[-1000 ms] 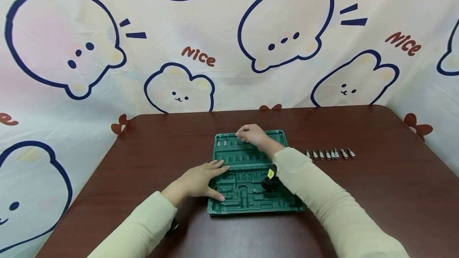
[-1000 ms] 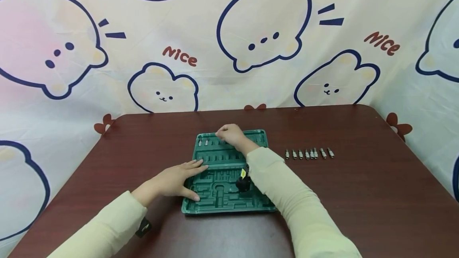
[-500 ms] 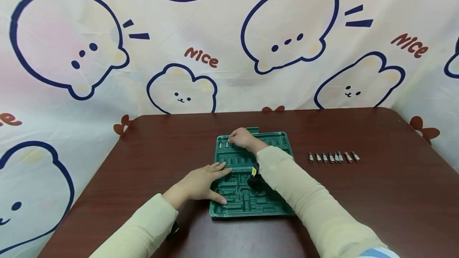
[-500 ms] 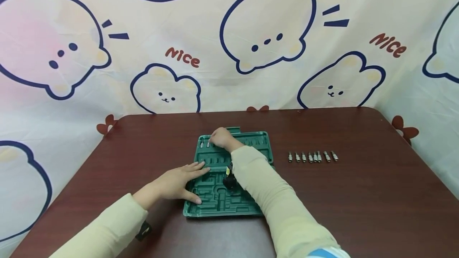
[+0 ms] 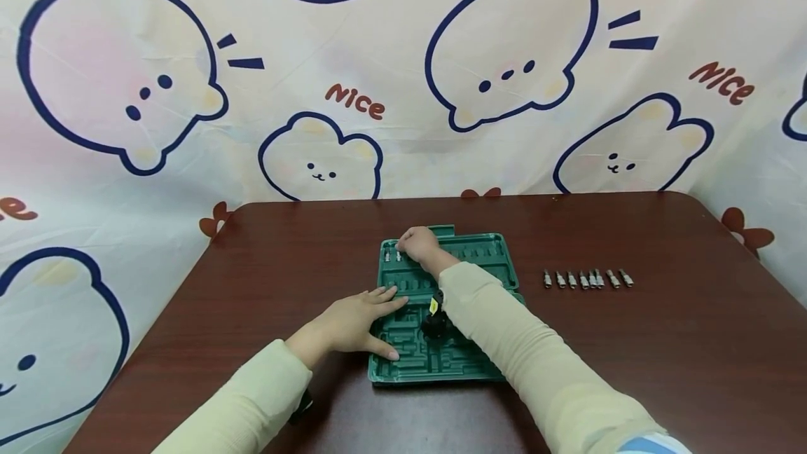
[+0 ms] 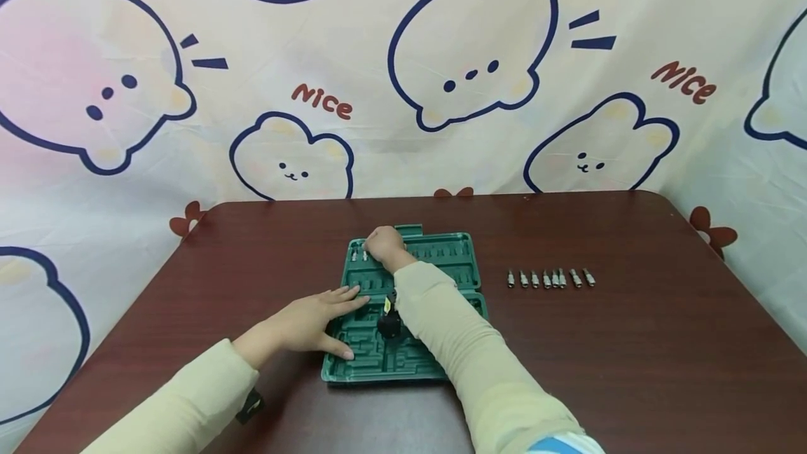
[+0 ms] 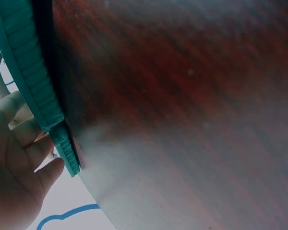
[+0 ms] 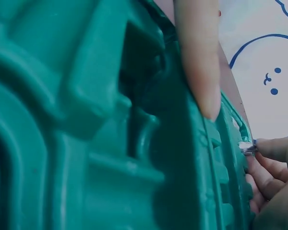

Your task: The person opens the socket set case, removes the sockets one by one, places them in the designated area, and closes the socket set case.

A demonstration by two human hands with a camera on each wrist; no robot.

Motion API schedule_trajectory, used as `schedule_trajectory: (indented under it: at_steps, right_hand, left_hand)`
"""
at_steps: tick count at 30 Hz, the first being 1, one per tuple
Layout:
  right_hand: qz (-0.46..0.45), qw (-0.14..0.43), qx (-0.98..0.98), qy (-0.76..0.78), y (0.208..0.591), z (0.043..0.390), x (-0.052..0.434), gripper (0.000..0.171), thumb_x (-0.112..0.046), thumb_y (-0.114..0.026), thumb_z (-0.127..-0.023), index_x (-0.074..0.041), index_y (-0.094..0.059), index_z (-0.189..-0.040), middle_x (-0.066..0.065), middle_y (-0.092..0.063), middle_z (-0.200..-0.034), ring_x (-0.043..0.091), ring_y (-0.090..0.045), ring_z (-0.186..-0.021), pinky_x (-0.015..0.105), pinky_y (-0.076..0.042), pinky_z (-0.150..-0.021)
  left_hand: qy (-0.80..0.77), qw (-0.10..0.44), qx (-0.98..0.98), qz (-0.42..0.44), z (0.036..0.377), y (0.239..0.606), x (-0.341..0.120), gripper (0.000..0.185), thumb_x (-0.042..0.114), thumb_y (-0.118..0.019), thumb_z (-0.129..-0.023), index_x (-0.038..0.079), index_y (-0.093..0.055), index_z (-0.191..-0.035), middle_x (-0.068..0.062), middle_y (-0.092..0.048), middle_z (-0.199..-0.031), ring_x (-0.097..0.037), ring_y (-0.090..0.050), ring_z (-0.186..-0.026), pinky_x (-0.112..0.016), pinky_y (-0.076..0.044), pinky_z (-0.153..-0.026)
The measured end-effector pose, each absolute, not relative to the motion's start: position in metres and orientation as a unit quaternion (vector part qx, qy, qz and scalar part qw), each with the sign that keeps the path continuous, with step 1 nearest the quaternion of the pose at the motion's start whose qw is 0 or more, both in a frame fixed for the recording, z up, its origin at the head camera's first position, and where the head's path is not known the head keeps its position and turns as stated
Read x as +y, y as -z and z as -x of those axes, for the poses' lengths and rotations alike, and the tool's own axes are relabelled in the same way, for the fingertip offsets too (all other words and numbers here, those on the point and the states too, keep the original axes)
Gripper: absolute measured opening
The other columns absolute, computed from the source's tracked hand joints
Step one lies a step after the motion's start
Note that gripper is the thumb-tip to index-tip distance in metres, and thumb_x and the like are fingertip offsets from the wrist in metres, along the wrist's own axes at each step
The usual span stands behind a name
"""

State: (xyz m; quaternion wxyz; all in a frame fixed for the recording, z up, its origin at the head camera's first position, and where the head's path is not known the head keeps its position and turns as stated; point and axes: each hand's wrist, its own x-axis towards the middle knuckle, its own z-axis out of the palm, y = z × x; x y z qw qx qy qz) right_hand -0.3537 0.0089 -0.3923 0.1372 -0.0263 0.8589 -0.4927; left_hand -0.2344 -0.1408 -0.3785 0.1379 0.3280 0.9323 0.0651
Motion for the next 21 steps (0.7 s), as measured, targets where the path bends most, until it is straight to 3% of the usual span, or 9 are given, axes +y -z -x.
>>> schedule_trajectory:
  at_steps: [7, 15, 21]
  right_hand:
    - [0.014, 0.14, 0.854, 0.501, 0.391, 0.352, 0.008, 0.016, -0.012, -0.053, -0.086, -0.002, -0.064, -0.091, 0.01, -0.055, -0.103, 0.022, -0.052, -0.086, 0.032, -0.044, -0.067]
    - [-0.028, 0.119, 0.803, 0.583, 0.391, 0.353, 0.014, 0.02, -0.014, -0.047, -0.09, -0.002, -0.061, -0.098, 0.012, -0.052, -0.108, 0.026, -0.048, -0.098, 0.038, -0.041, -0.079]
    - [-0.018, 0.104, 0.78, 0.616, 0.386, 0.351, 0.019, 0.015, -0.014, -0.049, -0.089, -0.004, -0.058, -0.095, 0.01, -0.052, -0.099, 0.024, -0.049, -0.09, 0.035, -0.041, -0.074]
  left_hand:
    - [-0.059, 0.139, 0.933, -0.327, 0.232, 0.376, -0.14, 0.086, 0.064, -0.055, -0.067, 0.022, -0.029, -0.137, -0.004, -0.023, -0.14, -0.022, -0.02, -0.127, -0.044, -0.031, -0.091]
    - [-0.05, 0.135, 0.936, -0.322, 0.232, 0.376, -0.138, 0.086, 0.065, -0.054, -0.066, 0.023, -0.028, -0.137, -0.004, -0.022, -0.14, -0.022, -0.02, -0.127, -0.045, -0.031, -0.091]
    - [-0.044, 0.134, 0.936, -0.323, 0.231, 0.378, -0.141, 0.086, 0.067, -0.052, -0.067, 0.024, -0.026, -0.137, -0.003, -0.021, -0.141, -0.023, -0.021, -0.126, -0.045, -0.03, -0.092]
